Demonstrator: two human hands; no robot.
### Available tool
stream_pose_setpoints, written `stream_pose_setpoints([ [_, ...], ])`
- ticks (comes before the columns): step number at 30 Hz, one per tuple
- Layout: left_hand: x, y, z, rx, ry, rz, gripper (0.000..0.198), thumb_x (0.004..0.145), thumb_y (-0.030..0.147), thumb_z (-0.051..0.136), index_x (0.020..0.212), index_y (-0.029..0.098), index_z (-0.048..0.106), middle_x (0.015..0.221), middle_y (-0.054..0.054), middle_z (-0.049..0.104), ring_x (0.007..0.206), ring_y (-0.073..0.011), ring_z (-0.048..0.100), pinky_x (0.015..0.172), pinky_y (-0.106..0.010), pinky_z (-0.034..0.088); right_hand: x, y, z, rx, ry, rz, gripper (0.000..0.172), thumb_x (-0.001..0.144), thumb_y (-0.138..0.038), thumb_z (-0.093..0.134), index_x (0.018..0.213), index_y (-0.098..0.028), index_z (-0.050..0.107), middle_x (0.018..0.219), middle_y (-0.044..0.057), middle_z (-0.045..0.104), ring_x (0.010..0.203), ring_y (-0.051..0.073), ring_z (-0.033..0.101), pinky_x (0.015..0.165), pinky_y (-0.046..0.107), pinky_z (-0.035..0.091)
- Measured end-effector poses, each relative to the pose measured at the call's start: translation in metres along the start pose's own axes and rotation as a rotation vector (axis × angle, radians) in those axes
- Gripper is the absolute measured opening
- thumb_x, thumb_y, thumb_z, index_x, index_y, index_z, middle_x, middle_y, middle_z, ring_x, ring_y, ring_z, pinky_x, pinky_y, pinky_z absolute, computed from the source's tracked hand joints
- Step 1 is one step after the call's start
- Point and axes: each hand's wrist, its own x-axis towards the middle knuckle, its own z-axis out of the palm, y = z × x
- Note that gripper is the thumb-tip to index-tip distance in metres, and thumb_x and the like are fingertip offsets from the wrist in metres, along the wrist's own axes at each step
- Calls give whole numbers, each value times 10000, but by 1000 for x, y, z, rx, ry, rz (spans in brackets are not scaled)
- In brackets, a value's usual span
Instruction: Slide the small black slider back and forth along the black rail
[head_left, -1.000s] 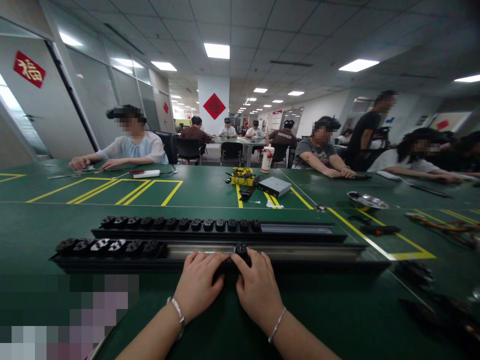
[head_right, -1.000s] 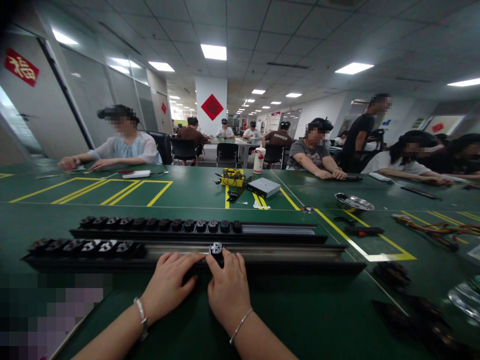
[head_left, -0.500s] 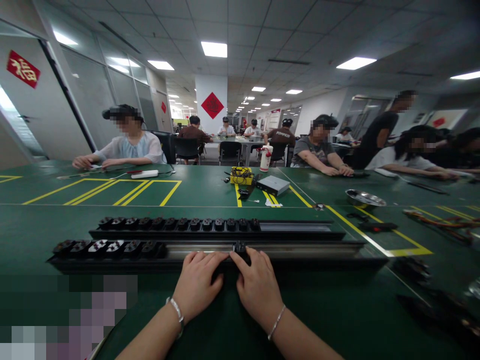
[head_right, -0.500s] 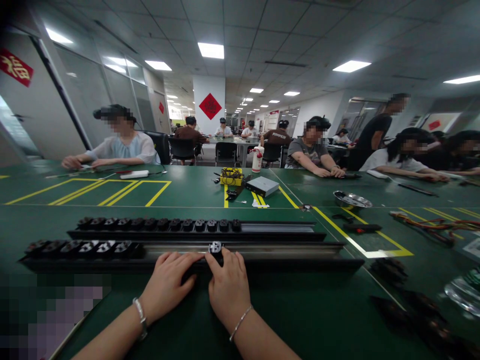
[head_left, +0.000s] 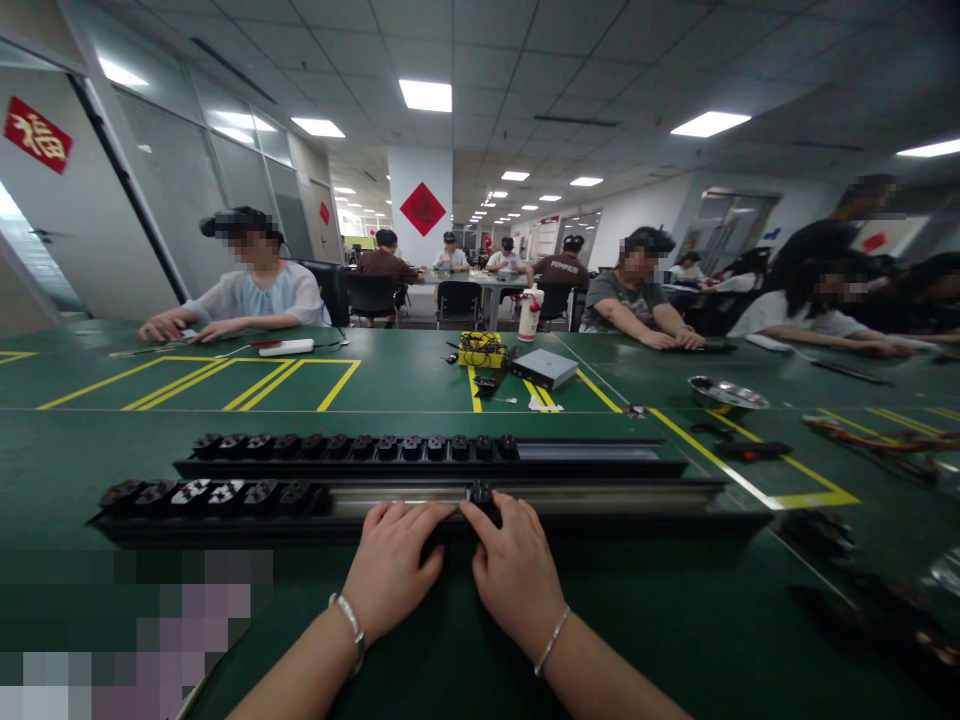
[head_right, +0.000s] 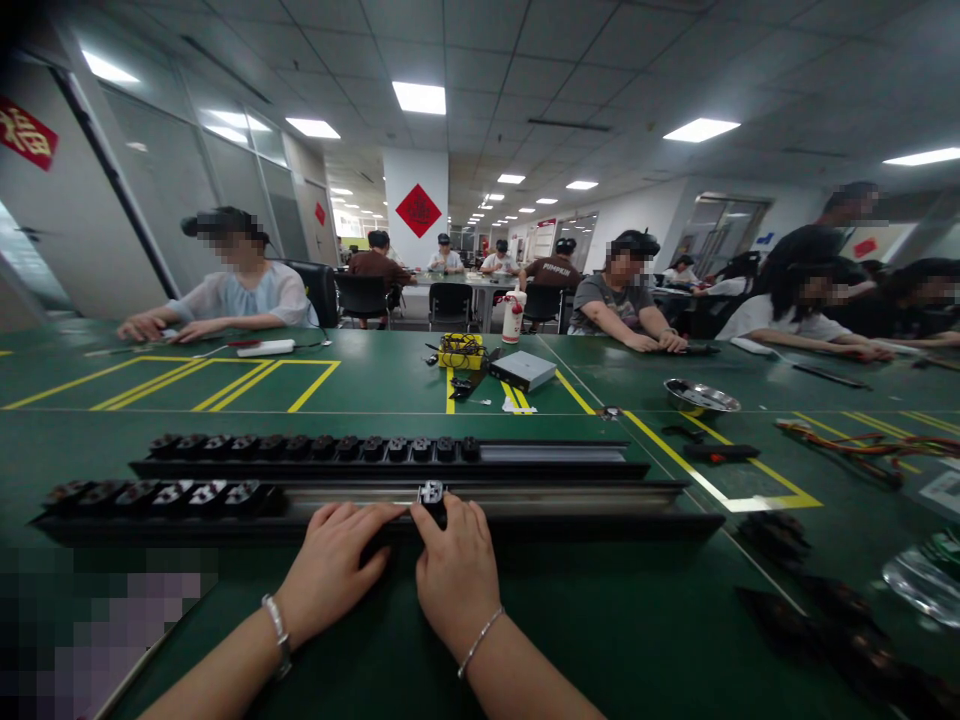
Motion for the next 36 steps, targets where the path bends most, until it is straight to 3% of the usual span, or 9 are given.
stream_pose_setpoints([
  [6,0,0,1,7,3,0,423,740,196,511,1139,335,524,1090,37,644,945,-185,529,896,-401,276,-1,-1,0,-24,-7,15,482,758,-147,505,1199,-339,528,1195,64,495,1121,208,440,1032,399,272],
  [14,0,1,-2,-4,2,-3,424,738,189,510,1135,339,524,1092,47,642,947,-178,531,892,-392,279,0,-2,-2,-15,-29,29,476,763,-183,522,1199,-372,513,1195,40,508,1144,188,433,1078,444,159],
  [36,0,1,-2,-6,-13,-5,415,750,188,495,1140,325,523,1105,24,641,952,-191,526,899,-412,282,0,-1,-2,12,-9,24,456,761,-149,511,1180,-328,536,1170,62,511,1149,196,429,1066,432,202],
])
